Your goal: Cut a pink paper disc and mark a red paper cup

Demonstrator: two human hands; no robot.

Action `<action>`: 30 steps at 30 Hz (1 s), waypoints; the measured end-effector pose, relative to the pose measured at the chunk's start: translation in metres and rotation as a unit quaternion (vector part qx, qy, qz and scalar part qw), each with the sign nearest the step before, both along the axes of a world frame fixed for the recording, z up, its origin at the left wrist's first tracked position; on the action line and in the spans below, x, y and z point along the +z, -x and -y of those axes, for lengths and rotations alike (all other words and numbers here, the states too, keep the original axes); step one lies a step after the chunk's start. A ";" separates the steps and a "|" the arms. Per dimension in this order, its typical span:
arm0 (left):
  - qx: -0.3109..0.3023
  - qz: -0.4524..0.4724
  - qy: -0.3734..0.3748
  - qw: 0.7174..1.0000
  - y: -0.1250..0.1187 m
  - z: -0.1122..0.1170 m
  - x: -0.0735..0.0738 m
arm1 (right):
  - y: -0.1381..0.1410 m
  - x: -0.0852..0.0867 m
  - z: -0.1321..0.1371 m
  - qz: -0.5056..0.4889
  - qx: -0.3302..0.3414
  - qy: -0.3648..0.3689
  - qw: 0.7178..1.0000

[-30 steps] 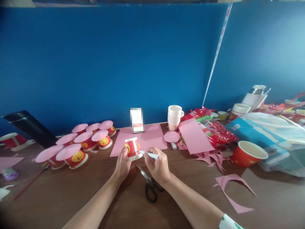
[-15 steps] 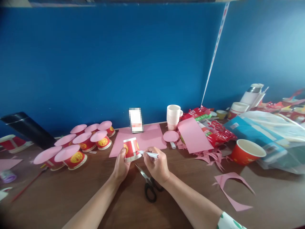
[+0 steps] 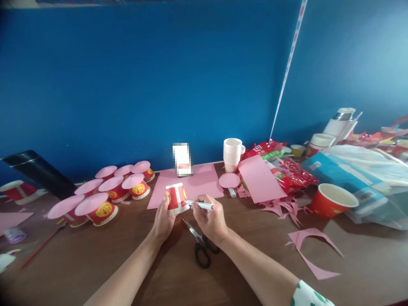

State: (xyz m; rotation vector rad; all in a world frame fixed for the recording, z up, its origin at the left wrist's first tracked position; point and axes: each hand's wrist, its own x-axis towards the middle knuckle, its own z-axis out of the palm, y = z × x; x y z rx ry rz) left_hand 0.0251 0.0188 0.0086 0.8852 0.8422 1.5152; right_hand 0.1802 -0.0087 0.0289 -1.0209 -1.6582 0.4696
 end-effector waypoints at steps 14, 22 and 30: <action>-0.026 0.017 0.012 0.999 0.002 0.001 -0.001 | 0.001 0.003 0.001 0.013 -0.012 -0.013 1.000; -0.020 0.006 0.008 1.000 0.001 0.002 0.002 | 0.001 0.005 0.002 0.013 -0.006 -0.017 1.000; -0.011 0.015 0.010 1.000 -0.001 0.002 0.003 | 0.001 0.006 0.002 0.008 -0.006 -0.015 1.000</action>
